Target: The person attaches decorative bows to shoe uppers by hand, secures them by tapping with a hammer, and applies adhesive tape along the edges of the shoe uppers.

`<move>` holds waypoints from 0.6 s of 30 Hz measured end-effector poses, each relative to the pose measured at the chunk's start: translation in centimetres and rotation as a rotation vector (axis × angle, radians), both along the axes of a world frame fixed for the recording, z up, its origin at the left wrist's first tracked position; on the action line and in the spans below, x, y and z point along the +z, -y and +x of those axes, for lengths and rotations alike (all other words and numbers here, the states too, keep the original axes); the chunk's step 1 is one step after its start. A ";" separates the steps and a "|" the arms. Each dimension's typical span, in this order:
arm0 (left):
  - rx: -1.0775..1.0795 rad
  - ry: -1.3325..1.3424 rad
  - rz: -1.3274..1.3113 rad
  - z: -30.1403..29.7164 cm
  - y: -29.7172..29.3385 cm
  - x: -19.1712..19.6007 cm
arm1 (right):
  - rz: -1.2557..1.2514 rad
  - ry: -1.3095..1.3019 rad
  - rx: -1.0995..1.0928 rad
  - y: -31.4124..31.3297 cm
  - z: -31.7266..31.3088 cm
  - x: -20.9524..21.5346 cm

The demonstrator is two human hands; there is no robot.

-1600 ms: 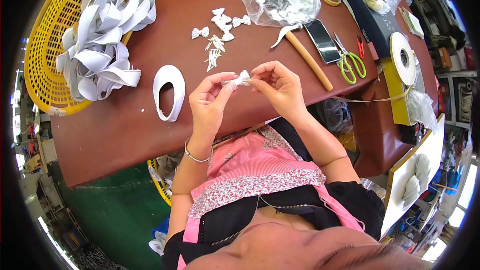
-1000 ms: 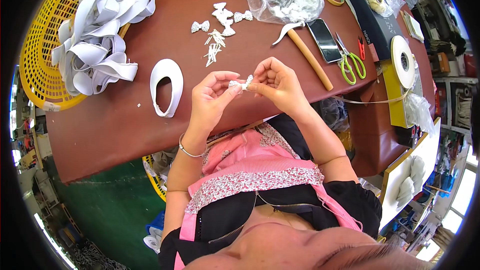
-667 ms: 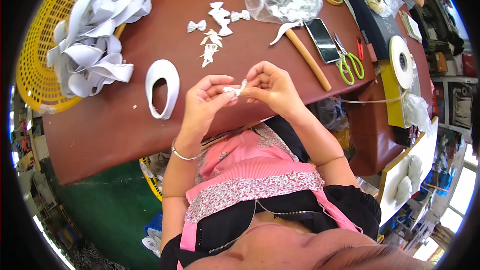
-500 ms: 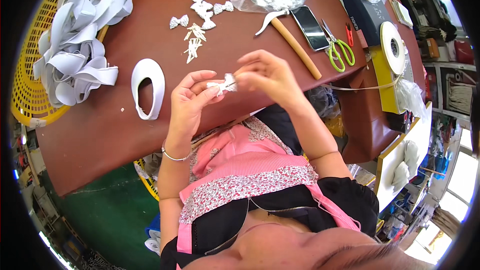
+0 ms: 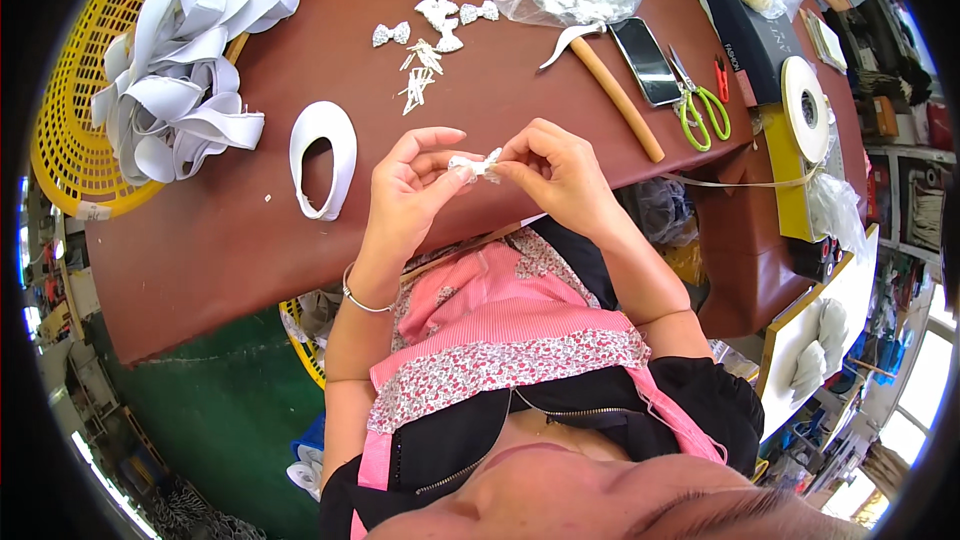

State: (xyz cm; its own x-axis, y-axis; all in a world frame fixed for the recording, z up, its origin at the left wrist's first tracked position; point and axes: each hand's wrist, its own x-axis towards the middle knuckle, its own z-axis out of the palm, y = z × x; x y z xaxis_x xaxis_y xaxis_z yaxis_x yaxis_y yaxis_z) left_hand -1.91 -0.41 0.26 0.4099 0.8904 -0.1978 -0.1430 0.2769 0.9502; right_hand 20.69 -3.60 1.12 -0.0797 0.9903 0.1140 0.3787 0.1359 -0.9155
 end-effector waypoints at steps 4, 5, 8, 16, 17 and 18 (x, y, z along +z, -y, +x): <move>-0.005 0.050 -0.018 -0.2 0.0 -0.1 | -0.114 -0.089 0.015 0.1 -0.4 -0.4; 0.002 0.067 -0.029 -0.2 0.1 -0.2 | -0.172 -0.164 0.004 0.2 -0.6 -0.8; 0.016 0.119 -0.063 -0.3 0.3 -0.7 | -0.207 -0.396 -0.035 0.6 -1.4 -3.0; 0.061 0.228 -0.123 -0.4 0.8 -2.0 | -0.421 -0.634 -0.026 1.4 -1.9 -2.2; 0.060 0.218 -0.123 -0.5 0.8 -2.1 | -0.449 -0.645 -0.022 1.4 -1.9 -2.1; 0.059 0.207 -0.122 -0.6 0.7 -2.2 | -0.448 -0.645 -0.021 1.3 -1.7 -1.9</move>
